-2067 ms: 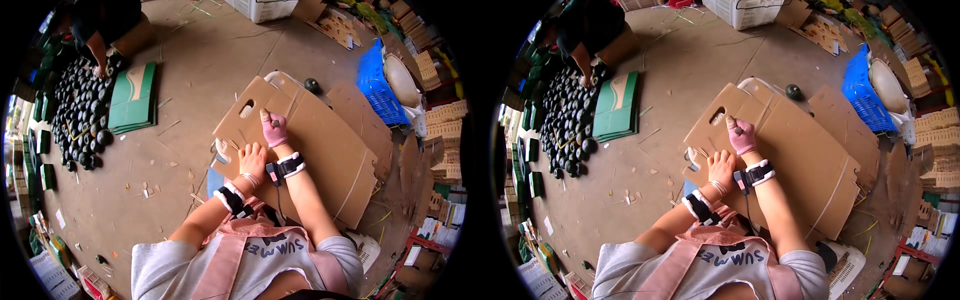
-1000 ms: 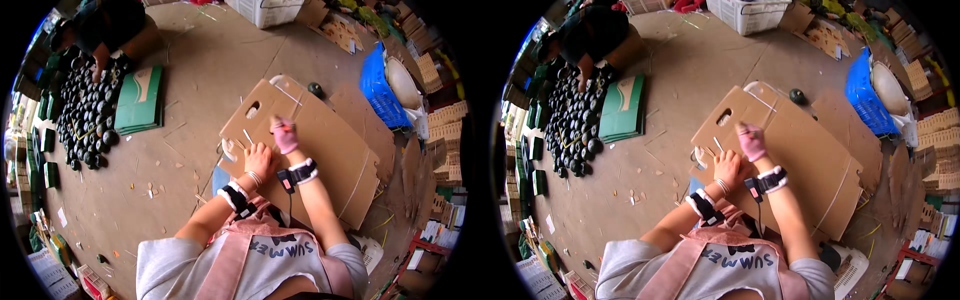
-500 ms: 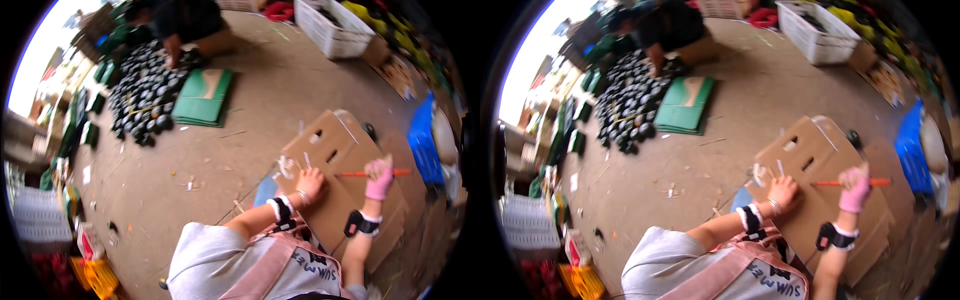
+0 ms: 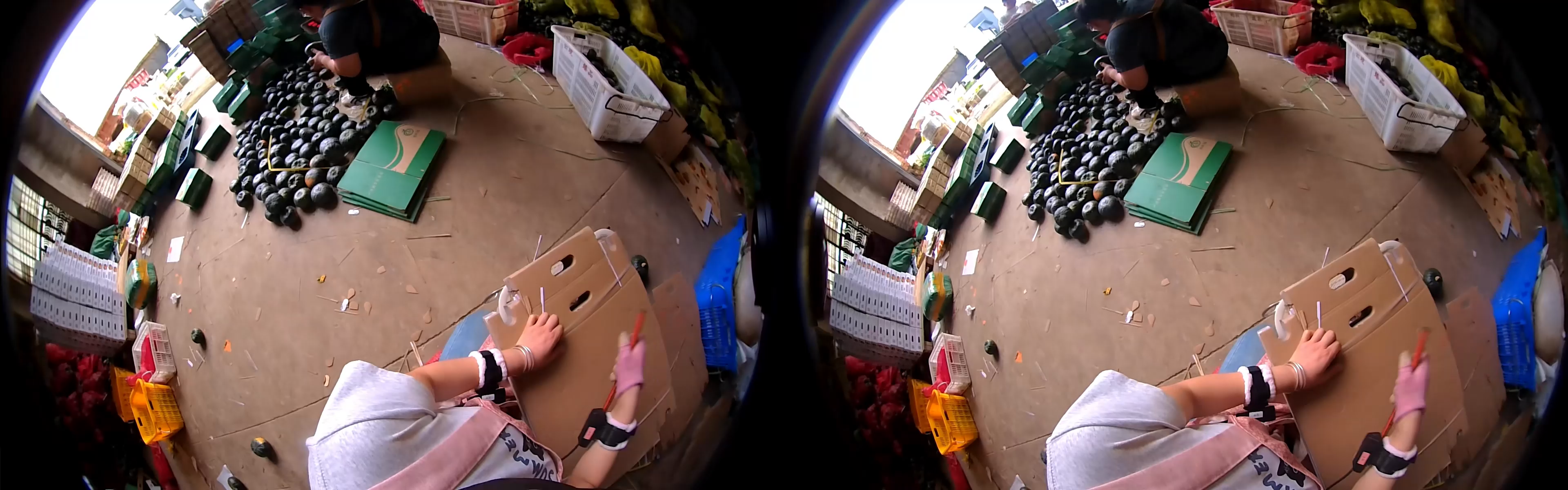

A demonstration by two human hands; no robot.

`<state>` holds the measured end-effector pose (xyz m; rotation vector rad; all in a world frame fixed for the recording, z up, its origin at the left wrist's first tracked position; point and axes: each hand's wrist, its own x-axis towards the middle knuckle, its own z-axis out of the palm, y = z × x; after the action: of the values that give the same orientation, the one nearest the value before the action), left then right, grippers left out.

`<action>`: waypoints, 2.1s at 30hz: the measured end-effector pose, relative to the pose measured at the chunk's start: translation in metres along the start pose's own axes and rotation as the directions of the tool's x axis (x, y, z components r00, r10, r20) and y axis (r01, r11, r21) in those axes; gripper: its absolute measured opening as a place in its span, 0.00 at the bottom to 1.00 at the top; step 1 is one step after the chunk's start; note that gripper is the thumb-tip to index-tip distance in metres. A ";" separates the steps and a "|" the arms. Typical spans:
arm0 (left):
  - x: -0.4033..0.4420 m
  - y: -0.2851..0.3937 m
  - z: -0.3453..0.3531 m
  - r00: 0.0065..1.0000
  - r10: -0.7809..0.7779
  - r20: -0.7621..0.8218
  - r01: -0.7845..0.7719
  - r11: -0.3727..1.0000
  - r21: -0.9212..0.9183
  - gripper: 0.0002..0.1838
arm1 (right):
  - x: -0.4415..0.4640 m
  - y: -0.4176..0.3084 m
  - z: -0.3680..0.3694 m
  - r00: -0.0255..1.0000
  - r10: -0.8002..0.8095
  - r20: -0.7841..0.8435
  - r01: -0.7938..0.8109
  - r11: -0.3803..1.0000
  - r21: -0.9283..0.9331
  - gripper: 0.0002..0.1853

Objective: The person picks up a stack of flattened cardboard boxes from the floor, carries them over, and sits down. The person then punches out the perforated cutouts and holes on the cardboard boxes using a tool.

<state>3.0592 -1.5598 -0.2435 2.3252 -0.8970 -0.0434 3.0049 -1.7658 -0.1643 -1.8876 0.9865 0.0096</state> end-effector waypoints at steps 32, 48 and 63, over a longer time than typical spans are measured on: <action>0.001 -0.004 0.004 0.996 -0.007 -0.086 0.010 0.999 0.037 0.18 | 0.064 0.089 0.002 0.981 0.009 0.192 0.127 0.721 -0.681 0.25; 0.003 0.000 -0.002 0.996 0.034 -0.085 -0.024 0.994 0.106 0.10 | -0.078 0.067 -0.031 0.950 0.282 0.132 -0.123 0.729 -0.673 0.52; -0.009 -0.001 -0.019 0.997 -0.031 -0.072 0.008 0.951 -0.310 0.43 | -0.078 0.065 -0.041 0.900 0.315 0.301 0.036 0.635 -0.771 0.52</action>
<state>3.0572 -1.5433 -0.2308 2.0297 -0.7687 -0.0960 2.8957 -1.7607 -0.1599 -2.4022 0.8876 1.0530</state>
